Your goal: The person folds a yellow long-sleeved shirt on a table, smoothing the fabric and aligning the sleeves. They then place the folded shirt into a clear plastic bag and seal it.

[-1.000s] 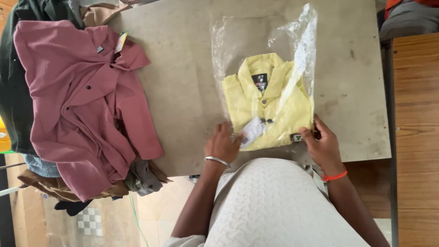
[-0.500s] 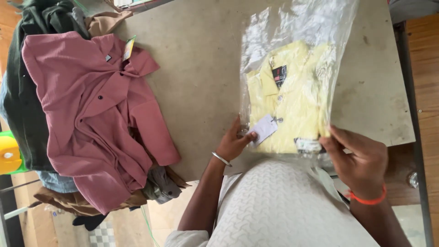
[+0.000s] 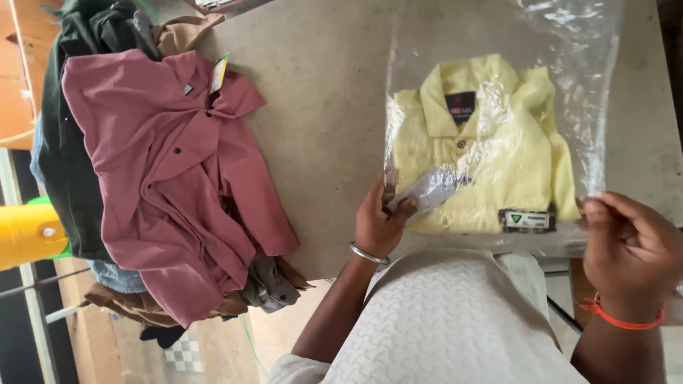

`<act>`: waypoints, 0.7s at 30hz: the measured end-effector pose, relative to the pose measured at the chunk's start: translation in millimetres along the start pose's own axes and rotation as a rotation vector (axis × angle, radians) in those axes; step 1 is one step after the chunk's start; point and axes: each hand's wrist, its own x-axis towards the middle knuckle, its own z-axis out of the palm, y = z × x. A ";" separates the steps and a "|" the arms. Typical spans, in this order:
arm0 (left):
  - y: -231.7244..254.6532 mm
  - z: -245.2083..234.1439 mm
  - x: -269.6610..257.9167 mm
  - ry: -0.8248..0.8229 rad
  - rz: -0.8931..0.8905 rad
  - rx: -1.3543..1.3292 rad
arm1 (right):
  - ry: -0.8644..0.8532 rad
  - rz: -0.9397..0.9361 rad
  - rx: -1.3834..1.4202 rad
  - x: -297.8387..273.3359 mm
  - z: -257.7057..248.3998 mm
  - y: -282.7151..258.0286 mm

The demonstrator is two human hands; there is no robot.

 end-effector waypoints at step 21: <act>-27.4 76.3 69.5 0.215 0.068 1.476 | -0.554 -0.262 -0.649 63.4 109.9 98.5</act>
